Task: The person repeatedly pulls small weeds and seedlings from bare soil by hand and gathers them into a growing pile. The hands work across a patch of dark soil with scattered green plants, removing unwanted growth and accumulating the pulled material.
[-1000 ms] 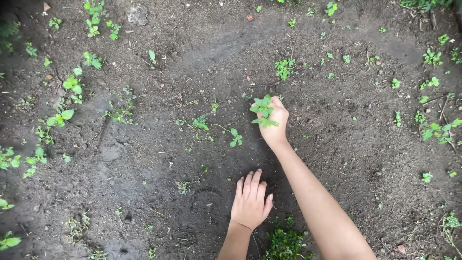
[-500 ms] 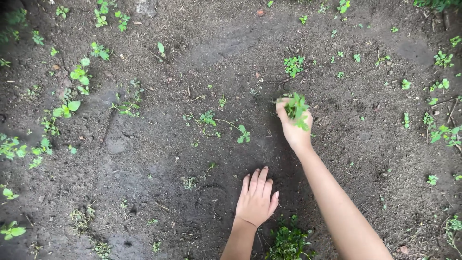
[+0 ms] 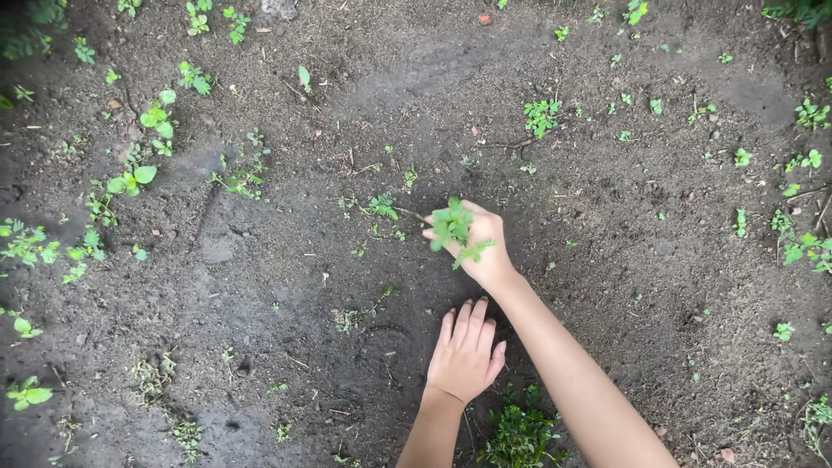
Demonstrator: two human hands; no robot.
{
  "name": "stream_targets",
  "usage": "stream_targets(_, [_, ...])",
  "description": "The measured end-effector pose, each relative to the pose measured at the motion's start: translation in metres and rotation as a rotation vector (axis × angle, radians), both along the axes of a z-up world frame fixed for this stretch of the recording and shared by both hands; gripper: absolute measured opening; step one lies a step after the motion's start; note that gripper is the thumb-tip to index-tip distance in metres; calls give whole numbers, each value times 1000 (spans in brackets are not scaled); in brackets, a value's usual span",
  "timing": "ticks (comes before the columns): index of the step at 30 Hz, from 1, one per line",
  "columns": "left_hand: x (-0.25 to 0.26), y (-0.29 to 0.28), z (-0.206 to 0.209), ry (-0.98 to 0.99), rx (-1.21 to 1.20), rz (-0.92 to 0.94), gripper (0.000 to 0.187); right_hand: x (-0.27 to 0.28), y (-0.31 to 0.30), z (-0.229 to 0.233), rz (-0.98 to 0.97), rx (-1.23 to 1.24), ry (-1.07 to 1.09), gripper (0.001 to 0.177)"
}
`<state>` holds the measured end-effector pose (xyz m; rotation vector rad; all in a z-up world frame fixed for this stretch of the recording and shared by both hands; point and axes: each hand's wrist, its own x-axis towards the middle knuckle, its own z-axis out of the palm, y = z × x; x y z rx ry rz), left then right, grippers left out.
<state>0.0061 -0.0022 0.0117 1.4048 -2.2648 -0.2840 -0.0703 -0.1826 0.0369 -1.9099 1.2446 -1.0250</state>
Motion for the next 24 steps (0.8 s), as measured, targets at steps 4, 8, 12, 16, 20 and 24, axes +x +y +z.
stream_targets(4, [0,0,-2,14,2,4,37,2,-2,-1,-77,-246,54,7])
stream_targets(8, [0,0,-2,6,-13,11,36,3,9,13,-73,-246,46,5])
stream_targets(12, [0,1,-3,-2,-13,13,34,-3,18,7,-89,-292,107,16])
stream_targets(16, [0,1,-1,-9,-32,26,34,-7,25,18,-135,-264,48,9])
stream_targets(20, [0,2,2,-2,-23,29,38,-41,35,53,-406,-164,149,11])
stream_targets(24, [-5,-2,-4,27,-136,71,38,-100,58,77,-468,142,109,9])
